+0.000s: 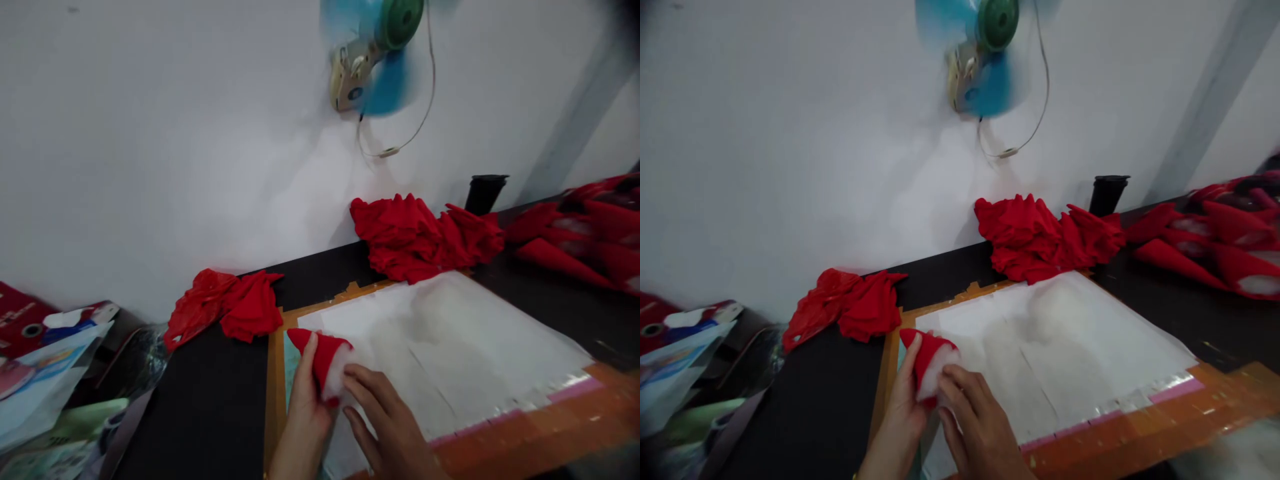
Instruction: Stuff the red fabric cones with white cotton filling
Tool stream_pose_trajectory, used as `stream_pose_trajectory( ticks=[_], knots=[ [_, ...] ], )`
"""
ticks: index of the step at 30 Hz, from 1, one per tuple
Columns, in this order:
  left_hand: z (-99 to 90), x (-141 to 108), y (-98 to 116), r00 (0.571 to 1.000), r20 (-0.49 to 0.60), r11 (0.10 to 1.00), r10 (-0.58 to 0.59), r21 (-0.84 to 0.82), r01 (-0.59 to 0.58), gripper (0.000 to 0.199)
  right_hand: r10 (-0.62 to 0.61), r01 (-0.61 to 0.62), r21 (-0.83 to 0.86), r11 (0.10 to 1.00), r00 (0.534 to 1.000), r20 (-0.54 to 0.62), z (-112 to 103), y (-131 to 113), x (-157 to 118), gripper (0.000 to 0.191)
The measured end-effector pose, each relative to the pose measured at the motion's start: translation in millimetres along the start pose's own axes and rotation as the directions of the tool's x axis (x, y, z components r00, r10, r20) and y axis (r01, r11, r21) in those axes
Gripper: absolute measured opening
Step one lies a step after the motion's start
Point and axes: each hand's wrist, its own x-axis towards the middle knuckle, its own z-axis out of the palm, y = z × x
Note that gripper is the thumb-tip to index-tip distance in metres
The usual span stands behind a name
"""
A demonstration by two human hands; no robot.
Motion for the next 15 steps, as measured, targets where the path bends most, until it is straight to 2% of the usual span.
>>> stream_pose_trajectory(
  ticks=[3,8,13,15],
  knots=[
    [4.4,-6,-4,0.996,-0.023,0.996,-0.087,-0.029,0.086,0.036,-0.017,0.017,-0.035,0.999,1.0,-0.021,4,2,-4,0.04],
    [5.7,-10,-4,0.999,-0.028,0.999,-0.034,-0.018,0.034,0.036,-0.062,0.059,-0.056,0.997,0.996,-0.061,5,3,-5,0.035],
    [0.7,-4,1,0.995,-0.097,1.0,0.01,-0.013,-0.012,0.035,0.022,-0.023,-0.019,1.0,0.995,-0.095,-4,4,-5,0.042],
    [-1.7,-2,0,0.996,-0.088,1.0,0.013,0.007,-0.013,0.037,0.035,-0.037,-0.029,0.999,0.997,-0.065,-4,5,-6,0.046]
  ],
)
